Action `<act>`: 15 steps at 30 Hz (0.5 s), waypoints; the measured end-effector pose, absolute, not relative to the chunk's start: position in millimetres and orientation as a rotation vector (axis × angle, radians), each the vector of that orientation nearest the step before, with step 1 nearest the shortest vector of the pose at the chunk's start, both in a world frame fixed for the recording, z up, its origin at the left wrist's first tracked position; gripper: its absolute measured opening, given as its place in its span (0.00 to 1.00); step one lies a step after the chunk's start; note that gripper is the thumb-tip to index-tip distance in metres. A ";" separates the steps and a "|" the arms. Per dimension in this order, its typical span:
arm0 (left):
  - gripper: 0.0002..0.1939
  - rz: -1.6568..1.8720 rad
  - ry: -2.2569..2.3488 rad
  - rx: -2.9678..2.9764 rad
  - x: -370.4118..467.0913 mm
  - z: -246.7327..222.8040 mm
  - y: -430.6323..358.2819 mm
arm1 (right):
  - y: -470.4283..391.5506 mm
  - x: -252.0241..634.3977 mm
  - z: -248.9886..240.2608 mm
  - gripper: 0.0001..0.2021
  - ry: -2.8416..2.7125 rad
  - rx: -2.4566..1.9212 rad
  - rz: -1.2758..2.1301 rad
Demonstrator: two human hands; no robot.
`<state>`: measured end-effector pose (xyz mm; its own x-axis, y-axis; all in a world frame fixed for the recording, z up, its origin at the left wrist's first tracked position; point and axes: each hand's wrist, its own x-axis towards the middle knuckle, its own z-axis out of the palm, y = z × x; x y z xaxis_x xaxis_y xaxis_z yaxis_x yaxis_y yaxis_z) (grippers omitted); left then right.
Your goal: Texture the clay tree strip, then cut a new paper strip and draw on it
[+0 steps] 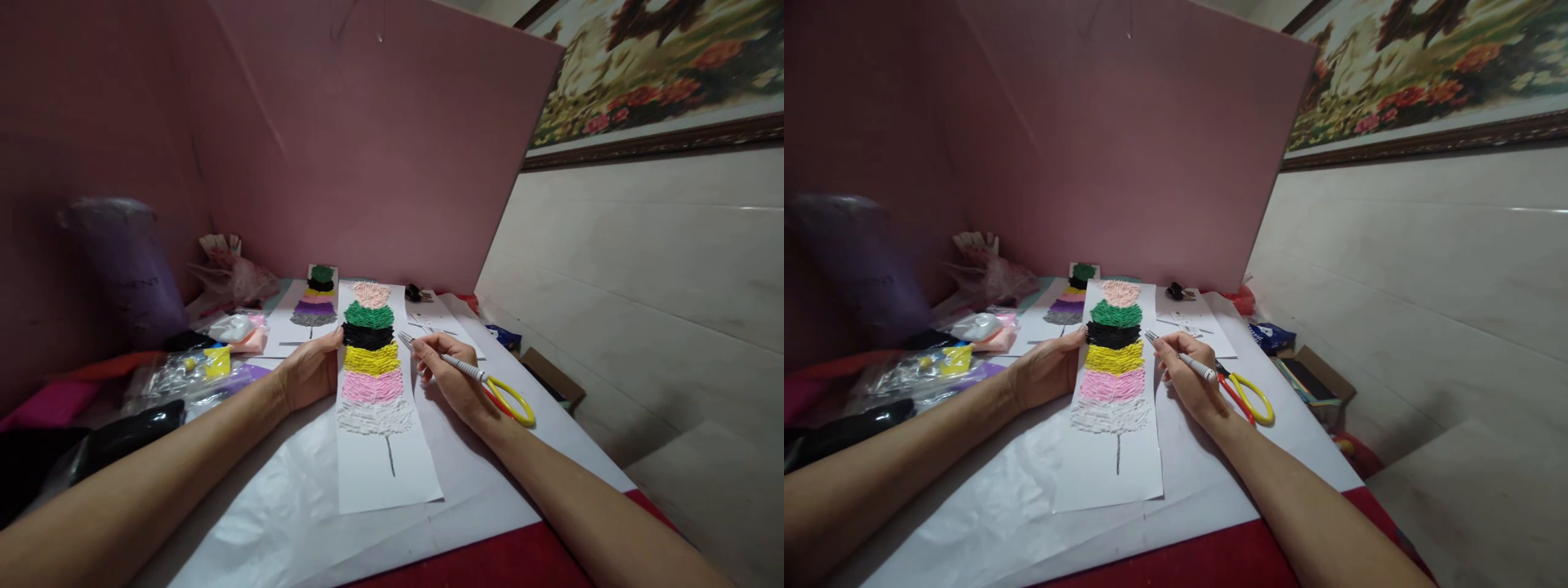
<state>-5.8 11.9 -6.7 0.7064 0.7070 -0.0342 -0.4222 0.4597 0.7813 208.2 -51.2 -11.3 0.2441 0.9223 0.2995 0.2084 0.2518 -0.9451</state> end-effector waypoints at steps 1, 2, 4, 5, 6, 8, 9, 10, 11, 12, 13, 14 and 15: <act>0.21 0.721 0.383 0.835 -5.8 -7.0 12.0 | -51.0 208.2 -11.6 0.12 -1.241 -1.235 0.701; 0.21 0.724 0.383 0.834 -5.9 -7.5 12.4 | -50.7 208.3 -11.8 0.12 -1.237 -1.235 0.692; 0.21 0.718 0.378 0.829 -6.3 -8.7 13.4 | -50.2 208.5 -12.3 0.13 -1.232 -1.242 0.707; 0.21 0.711 0.369 0.824 -6.5 -9.3 14.0 | -49.9 208.7 -12.5 0.14 -1.229 -1.247 0.721; 0.21 0.706 0.356 0.819 -6.7 -9.9 14.5 | -49.7 208.9 -12.5 0.14 -1.228 -1.250 0.730; 0.22 0.701 0.329 0.815 -6.9 -10.5 15.1 | -49.4 209.2 -12.3 0.15 -1.229 -1.246 0.709; 0.22 0.705 0.318 0.817 -6.8 -10.6 15.1 | -49.3 209.4 -12.1 0.14 -1.234 -1.242 0.689; 0.22 0.711 0.313 0.821 -6.7 -10.6 15.1 | -49.2 209.6 -11.9 0.14 -1.238 -1.239 0.673; 0.21 0.717 0.317 0.826 -6.4 -10.5 14.9 | -49.1 209.7 -11.7 0.14 -1.242 -1.237 0.667; 0.21 0.720 0.328 0.829 -6.2 -10.3 14.7 | -49.0 209.8 -11.7 0.14 -1.243 -1.237 0.669; 0.21 0.723 0.341 0.832 -5.9 -10.1 14.5 | -48.9 209.8 -11.7 0.14 -1.242 -1.238 0.674; 0.21 0.725 0.352 0.837 -5.6 -9.8 14.3 | -48.8 209.9 -11.7 0.14 -1.241 -1.239 0.676; 0.21 0.726 0.360 0.842 -5.4 -9.6 14.1 | -48.8 209.9 -11.8 0.13 -1.239 -1.239 0.670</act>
